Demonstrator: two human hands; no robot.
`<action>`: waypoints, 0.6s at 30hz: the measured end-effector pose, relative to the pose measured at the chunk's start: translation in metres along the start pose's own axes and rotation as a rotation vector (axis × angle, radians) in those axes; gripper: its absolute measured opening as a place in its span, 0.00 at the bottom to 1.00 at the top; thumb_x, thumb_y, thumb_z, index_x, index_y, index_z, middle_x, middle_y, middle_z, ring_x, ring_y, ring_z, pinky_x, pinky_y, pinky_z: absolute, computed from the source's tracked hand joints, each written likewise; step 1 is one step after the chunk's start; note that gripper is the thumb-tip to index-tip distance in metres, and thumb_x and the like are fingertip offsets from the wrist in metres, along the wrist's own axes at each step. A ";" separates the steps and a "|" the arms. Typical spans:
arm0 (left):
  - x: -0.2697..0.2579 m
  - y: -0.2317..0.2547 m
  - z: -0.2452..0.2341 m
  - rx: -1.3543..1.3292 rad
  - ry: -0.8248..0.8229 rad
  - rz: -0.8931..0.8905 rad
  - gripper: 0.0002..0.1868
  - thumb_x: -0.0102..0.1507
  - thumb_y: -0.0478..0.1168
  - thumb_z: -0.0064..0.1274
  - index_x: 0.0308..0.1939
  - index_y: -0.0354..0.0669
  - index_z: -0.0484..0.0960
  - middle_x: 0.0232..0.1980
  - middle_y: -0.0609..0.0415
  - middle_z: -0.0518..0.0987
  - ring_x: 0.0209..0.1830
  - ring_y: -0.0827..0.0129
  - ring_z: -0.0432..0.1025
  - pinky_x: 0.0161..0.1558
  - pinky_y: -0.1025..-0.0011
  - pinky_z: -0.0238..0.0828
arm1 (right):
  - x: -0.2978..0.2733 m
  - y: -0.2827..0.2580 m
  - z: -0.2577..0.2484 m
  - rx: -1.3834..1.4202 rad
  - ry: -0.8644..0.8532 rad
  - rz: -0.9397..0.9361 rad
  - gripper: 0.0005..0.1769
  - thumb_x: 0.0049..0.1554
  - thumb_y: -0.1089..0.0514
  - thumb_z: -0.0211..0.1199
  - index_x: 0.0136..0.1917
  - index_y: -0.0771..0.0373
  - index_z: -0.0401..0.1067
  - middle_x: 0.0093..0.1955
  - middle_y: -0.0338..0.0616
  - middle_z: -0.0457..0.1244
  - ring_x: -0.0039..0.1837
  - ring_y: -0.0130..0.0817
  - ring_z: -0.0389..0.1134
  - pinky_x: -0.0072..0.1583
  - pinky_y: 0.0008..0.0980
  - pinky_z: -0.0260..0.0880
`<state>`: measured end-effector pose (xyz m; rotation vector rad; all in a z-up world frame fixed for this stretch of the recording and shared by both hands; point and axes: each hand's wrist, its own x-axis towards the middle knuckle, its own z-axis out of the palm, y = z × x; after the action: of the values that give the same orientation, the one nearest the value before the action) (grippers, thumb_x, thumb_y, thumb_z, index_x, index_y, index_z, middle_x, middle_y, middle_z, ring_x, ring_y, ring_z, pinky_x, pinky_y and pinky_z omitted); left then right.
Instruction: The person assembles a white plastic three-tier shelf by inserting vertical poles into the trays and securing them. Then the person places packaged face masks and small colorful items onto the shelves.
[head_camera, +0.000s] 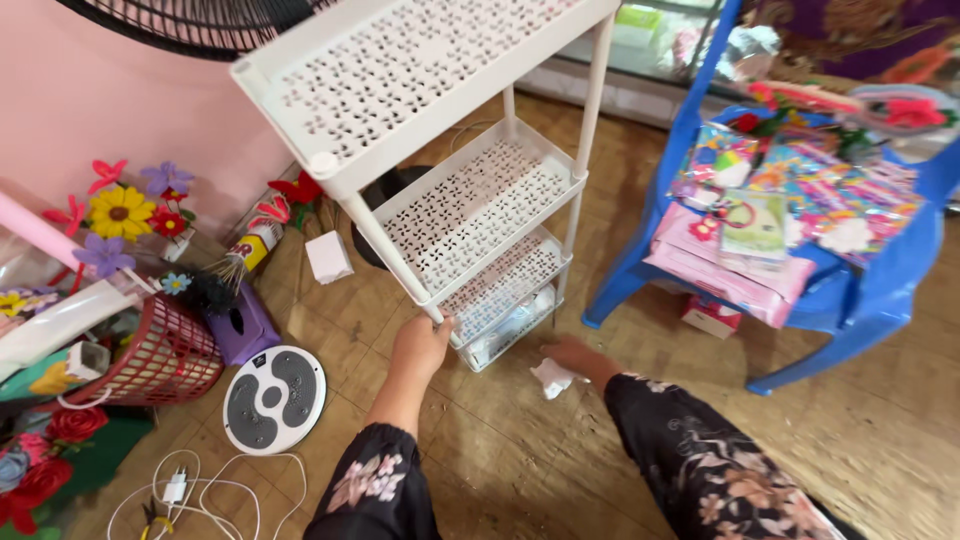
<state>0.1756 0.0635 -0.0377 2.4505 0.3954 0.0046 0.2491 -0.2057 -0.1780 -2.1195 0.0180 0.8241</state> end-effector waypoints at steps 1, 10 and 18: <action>-0.001 -0.001 0.003 -0.017 0.003 -0.011 0.14 0.64 0.48 0.55 0.48 0.48 0.85 0.42 0.43 0.84 0.45 0.49 0.79 0.48 0.56 0.74 | -0.011 -0.004 -0.010 -0.026 0.018 -0.032 0.25 0.51 0.42 0.64 0.49 0.66 0.79 0.47 0.55 0.73 0.48 0.47 0.75 0.50 0.44 0.74; 0.007 -0.013 0.015 -0.074 0.087 0.036 0.16 0.65 0.46 0.54 0.53 0.44 0.81 0.45 0.41 0.84 0.49 0.48 0.78 0.51 0.55 0.73 | -0.110 -0.019 -0.084 -0.027 0.218 -0.135 0.21 0.52 0.52 0.60 0.56 0.63 0.76 0.50 0.51 0.71 0.52 0.41 0.73 0.55 0.37 0.71; 0.012 -0.015 0.006 -0.148 0.159 0.060 0.16 0.64 0.44 0.55 0.54 0.43 0.81 0.47 0.43 0.85 0.49 0.50 0.79 0.51 0.57 0.73 | -0.225 -0.035 -0.123 0.228 0.392 -0.284 0.16 0.52 0.61 0.62 0.55 0.63 0.76 0.46 0.42 0.70 0.47 0.31 0.70 0.49 0.33 0.69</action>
<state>0.1833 0.0746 -0.0528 2.3215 0.3770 0.2467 0.1503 -0.3304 0.0257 -1.9751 0.0155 0.2218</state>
